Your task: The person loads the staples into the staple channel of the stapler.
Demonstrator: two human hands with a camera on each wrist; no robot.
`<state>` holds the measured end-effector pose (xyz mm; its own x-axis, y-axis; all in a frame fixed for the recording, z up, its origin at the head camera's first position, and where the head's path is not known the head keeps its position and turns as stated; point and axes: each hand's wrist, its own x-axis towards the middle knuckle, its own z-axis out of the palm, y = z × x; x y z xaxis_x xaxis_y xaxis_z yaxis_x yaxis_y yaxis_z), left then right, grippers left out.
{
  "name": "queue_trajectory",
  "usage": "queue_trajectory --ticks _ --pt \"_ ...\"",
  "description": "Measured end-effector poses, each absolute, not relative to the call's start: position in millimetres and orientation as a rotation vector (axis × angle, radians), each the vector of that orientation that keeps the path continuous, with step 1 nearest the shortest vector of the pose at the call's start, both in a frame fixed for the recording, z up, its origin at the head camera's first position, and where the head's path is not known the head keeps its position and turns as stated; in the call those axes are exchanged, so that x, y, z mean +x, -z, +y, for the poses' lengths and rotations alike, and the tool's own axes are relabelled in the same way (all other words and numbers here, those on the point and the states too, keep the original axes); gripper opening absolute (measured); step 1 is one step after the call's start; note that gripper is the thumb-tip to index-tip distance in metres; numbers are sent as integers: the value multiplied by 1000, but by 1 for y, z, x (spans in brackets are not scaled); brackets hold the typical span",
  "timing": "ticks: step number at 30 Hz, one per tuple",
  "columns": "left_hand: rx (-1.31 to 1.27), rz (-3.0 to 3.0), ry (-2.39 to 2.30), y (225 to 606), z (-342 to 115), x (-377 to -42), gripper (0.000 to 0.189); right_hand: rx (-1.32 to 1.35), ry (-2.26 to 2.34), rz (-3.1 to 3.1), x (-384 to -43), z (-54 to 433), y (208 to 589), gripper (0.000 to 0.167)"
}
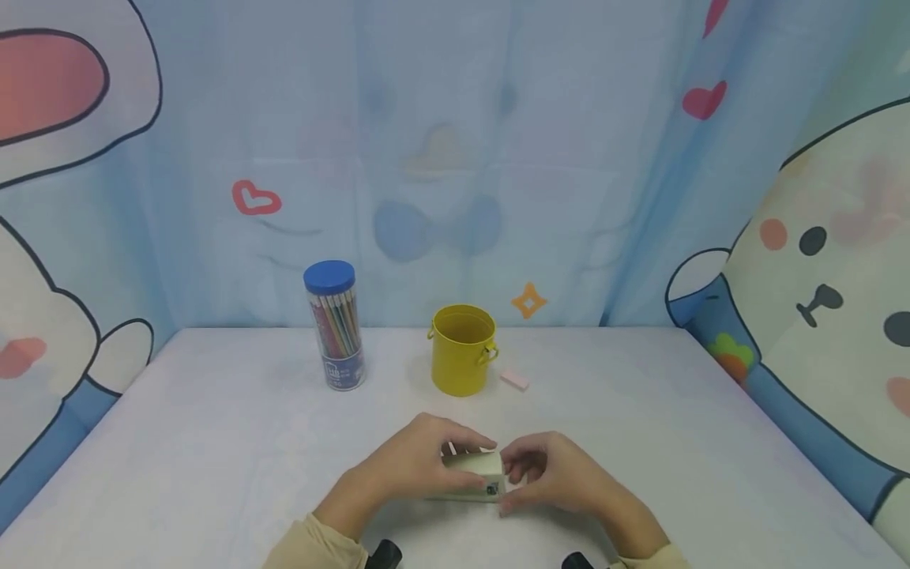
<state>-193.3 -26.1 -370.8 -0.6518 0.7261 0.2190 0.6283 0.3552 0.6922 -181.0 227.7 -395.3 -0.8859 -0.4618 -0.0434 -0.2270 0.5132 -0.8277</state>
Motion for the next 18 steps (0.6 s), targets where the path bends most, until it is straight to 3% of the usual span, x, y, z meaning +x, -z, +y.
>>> queue_trajectory --ticks 8,18 --pt "1216 2509 -1187 375 -24 -191 35 -663 1548 2377 -179 245 390 79" --pt "1179 2665 -902 376 -15 -186 33 -722 1552 2411 -183 246 385 80"
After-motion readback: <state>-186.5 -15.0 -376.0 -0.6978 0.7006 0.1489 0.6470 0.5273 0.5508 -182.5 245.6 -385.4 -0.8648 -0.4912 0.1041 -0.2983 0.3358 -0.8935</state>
